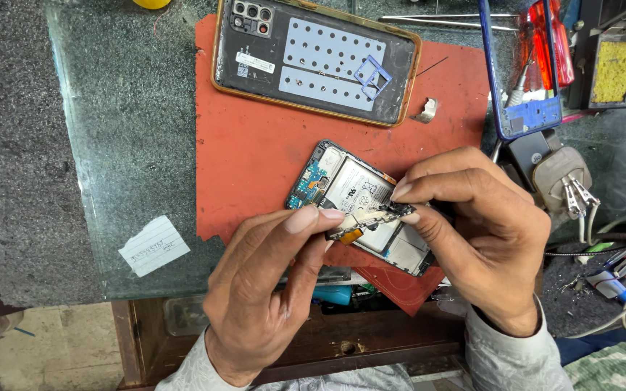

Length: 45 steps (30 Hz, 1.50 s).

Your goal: The person reassembles a disassembled smartphone at a repair bench. They align the motherboard into the phone frame, press it into place, fit the back cover onto the body, and use a screwdriver to drive screws into the rear of the device.

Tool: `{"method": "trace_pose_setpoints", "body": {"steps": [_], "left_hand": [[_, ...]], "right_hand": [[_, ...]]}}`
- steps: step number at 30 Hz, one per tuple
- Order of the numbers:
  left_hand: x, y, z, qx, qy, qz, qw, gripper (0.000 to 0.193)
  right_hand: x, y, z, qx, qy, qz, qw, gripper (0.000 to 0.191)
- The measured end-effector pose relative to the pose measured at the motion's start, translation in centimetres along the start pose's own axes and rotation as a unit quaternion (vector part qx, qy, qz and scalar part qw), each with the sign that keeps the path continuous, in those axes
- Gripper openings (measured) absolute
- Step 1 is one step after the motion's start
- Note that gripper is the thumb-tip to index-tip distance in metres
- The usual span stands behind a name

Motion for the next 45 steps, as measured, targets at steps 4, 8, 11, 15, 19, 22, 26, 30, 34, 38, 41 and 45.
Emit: {"method": "trace_pose_setpoints", "body": {"steps": [4, 8, 11, 15, 19, 22, 26, 30, 34, 38, 41, 45], "left_hand": [[0.2, 0.2, -0.3, 0.01, 0.001, -0.001, 1.0, 0.06], [0.1, 0.3, -0.6, 0.004, 0.003, 0.006, 1.0, 0.062], [0.3, 0.3, -0.8, -0.008, -0.016, 0.01, 1.0, 0.063], [0.8, 0.0, -1.1, -0.028, -0.068, 0.025, 0.997, 0.061], [1.4, -0.7, -1.2, -0.058, -0.104, 0.011, 0.993, 0.059], [1.6, -1.1, -1.0, -0.075, -0.146, -0.018, 0.986, 0.057], [1.6, -1.8, -0.5, -0.093, -0.154, -0.07, 0.981, 0.051], [1.6, -2.5, -0.5, -0.128, -0.172, -0.117, 0.97, 0.046], [1.7, -2.7, -0.7, -0.142, -0.175, -0.138, 0.965, 0.044], [1.9, -1.8, -1.8, -0.134, -0.17, -0.145, 0.965, 0.042], [1.7, -0.7, -3.4, -0.162, -0.167, -0.176, 0.957, 0.057], [1.0, -0.3, -5.6, -0.233, -0.211, -0.229, 0.921, 0.074]], "right_hand": [[0.0, 0.1, 0.0, 0.002, 0.003, -0.001, 1.0, 0.019], [-0.1, -0.1, -0.3, 0.017, 0.005, 0.004, 1.0, 0.015], [-0.3, 0.0, -0.5, 0.025, -0.011, 0.02, 0.999, 0.016], [-1.0, 0.8, -0.4, 0.019, -0.013, 0.043, 0.999, 0.019], [-1.5, 1.8, 0.6, 0.032, -0.015, 0.087, 0.996, 0.02], [-1.4, 1.8, 1.8, 0.063, -0.038, 0.086, 0.994, 0.02], [-0.2, 1.2, 3.1, 0.106, -0.104, -0.007, 0.989, 0.029], [0.7, 1.1, 4.3, 0.144, -0.128, -0.036, 0.981, 0.03], [0.8, 1.2, 5.6, 0.169, -0.118, -0.038, 0.978, 0.031], [0.3, 1.3, 6.1, 0.158, -0.07, 0.047, 0.984, 0.042], [-0.2, 1.0, 5.9, 0.128, -0.033, 0.126, 0.983, 0.065], [-1.0, 0.4, 5.1, 0.113, 0.022, 0.237, 0.965, 0.08]]}}
Point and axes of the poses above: each hand's wrist, its own z-axis away from the middle knuckle, its own y-axis out of the back of the hand, x = y × z, the point moved 5 cm from there along -z, towards the middle knuckle, and after that the axes turned 1 degree about y, right-handed, at the moved point
